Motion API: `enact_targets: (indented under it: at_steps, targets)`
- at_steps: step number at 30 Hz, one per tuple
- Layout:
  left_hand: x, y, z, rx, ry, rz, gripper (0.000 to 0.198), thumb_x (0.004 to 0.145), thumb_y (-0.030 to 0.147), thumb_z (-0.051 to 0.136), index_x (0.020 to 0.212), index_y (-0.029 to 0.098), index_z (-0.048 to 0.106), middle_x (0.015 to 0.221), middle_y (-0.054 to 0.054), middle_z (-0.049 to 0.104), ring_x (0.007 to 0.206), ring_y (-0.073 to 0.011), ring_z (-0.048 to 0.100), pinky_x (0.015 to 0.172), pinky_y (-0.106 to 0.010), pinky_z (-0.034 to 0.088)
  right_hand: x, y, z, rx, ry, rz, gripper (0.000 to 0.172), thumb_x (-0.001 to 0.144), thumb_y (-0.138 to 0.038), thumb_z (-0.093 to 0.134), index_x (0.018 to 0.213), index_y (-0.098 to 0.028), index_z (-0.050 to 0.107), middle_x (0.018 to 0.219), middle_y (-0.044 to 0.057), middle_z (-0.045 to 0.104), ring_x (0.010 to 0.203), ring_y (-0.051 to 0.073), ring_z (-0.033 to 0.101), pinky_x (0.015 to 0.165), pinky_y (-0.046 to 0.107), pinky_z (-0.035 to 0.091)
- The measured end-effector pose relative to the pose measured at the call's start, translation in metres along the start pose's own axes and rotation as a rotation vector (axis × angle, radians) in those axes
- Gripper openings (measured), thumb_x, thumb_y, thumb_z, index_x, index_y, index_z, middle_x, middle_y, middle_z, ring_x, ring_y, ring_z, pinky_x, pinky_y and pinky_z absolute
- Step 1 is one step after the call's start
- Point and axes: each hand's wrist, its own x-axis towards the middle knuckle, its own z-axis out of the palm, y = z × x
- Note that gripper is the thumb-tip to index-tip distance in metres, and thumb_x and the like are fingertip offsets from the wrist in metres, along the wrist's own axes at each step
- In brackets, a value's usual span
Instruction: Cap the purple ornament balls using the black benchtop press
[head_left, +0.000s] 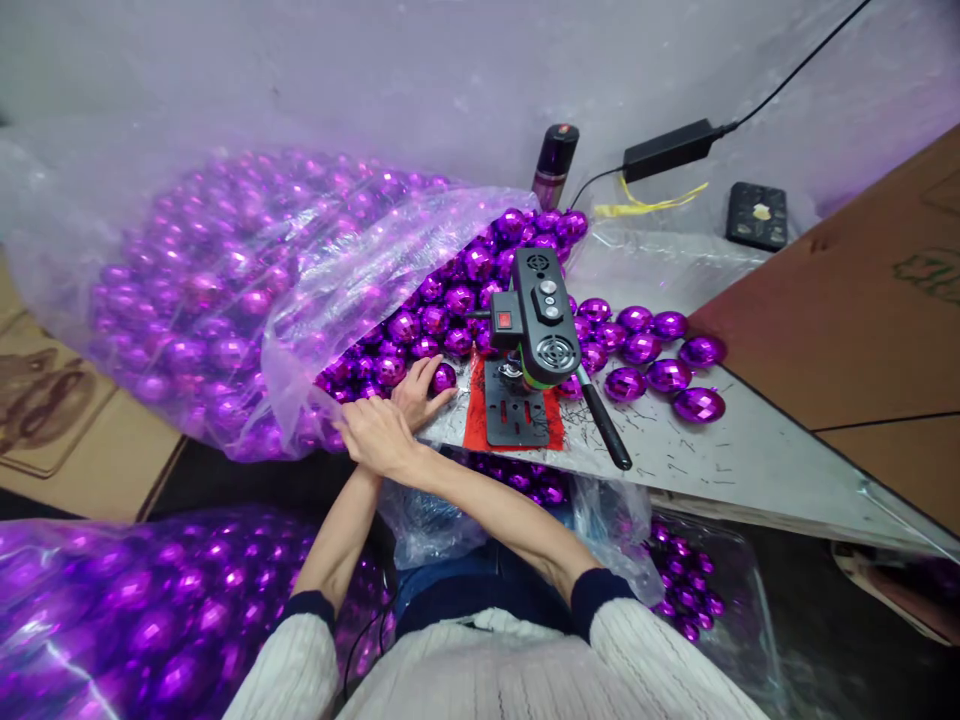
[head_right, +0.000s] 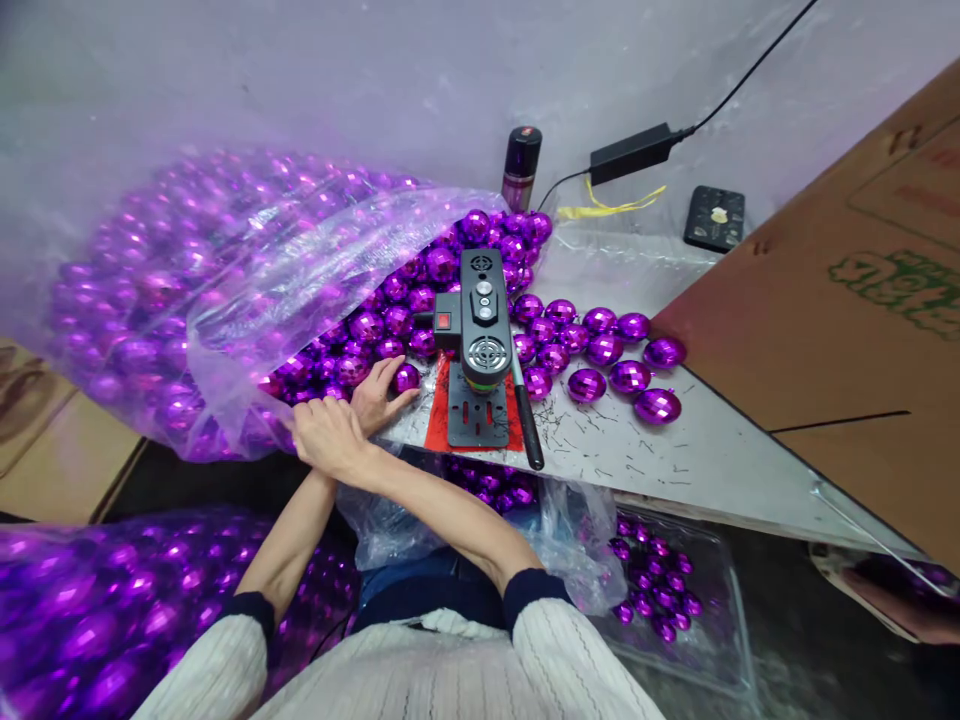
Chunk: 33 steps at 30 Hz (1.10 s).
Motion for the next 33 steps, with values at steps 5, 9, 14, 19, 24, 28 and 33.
enact_targets:
  at_steps: [5, 9, 14, 19, 24, 28, 33]
  targets:
    - [0.001, 0.014, 0.007, 0.063, -0.056, -0.057, 0.058, 0.096, 0.039, 0.06, 0.149, 0.018, 0.049, 0.149, -0.019, 0.055, 0.138, -0.0341, 0.056, 0.115, -0.051, 0.045, 0.026, 0.011, -0.033, 0.171, 0.098, 0.112, 0.019, 0.102, -0.024, 0.047, 0.107, -0.024, 0.065, 0.099, 0.004, 0.072, 0.088, 0.019, 0.068, 0.081, 0.029, 0.049]
    - [-0.002, 0.033, 0.01, 0.029, -0.136, 0.035, 0.053, 0.101, 0.034, 0.052, 0.151, 0.016, 0.048, 0.153, -0.02, 0.051, 0.146, -0.0328, 0.047, 0.121, -0.051, 0.039, 0.045, 0.015, -0.065, 0.252, 0.201, 0.155, 0.025, 0.107, -0.032, 0.038, 0.107, -0.026, 0.063, 0.096, 0.001, 0.071, 0.088, 0.017, 0.068, 0.078, 0.026, 0.045]
    - [-0.01, 0.045, 0.009, -0.005, -0.121, -0.019, 0.055, 0.102, 0.036, 0.05, 0.154, 0.017, 0.044, 0.155, -0.02, 0.049, 0.146, -0.0315, 0.047, 0.122, -0.052, 0.038, 0.052, 0.006, -0.082, 0.32, 0.246, 0.172, 0.026, 0.108, -0.033, 0.038, 0.105, -0.026, 0.062, 0.092, -0.001, 0.07, 0.09, 0.016, 0.069, 0.078, 0.024, 0.044]
    - [-0.023, 0.043, 0.012, -0.006, -0.091, -0.056, 0.065, 0.1, 0.043, 0.056, 0.158, 0.02, 0.037, 0.162, -0.02, 0.041, 0.152, -0.0348, 0.039, 0.125, -0.056, 0.031, 0.045, 0.003, -0.082, 0.356, 0.222, 0.189, 0.022, 0.107, -0.03, 0.041, 0.104, -0.025, 0.062, 0.094, -0.002, 0.072, 0.09, 0.015, 0.07, 0.079, 0.024, 0.044]
    - [-0.037, 0.044, 0.017, -0.001, -0.038, -0.03, 0.069, 0.099, 0.045, 0.058, 0.159, 0.021, 0.035, 0.166, -0.021, 0.034, 0.157, -0.0367, 0.031, 0.127, -0.06, 0.027, 0.042, 0.002, -0.084, 0.35, 0.208, 0.191, 0.022, 0.107, -0.031, 0.042, 0.103, -0.025, 0.062, 0.095, 0.0, 0.075, 0.092, 0.016, 0.072, 0.081, 0.026, 0.046]
    - [-0.045, 0.044, 0.019, 0.028, 0.019, -0.009, 0.07, 0.099, 0.042, 0.057, 0.161, 0.022, 0.032, 0.168, -0.02, 0.03, 0.158, -0.0368, 0.028, 0.127, -0.062, 0.026, 0.038, -0.001, -0.084, 0.338, 0.201, 0.199, 0.022, 0.107, -0.03, 0.042, 0.103, -0.025, 0.062, 0.097, 0.001, 0.077, 0.094, 0.018, 0.073, 0.08, 0.027, 0.047]
    - [-0.059, 0.038, 0.021, 0.018, 0.077, 0.094, 0.055, 0.098, 0.039, 0.056, 0.151, 0.024, 0.047, 0.152, -0.016, 0.055, 0.145, -0.0333, 0.049, 0.122, -0.059, 0.038, 0.033, -0.004, -0.082, 0.333, 0.212, 0.193, 0.023, 0.107, -0.03, 0.041, 0.101, -0.024, 0.063, 0.096, 0.0, 0.076, 0.093, 0.016, 0.073, 0.078, 0.025, 0.046]
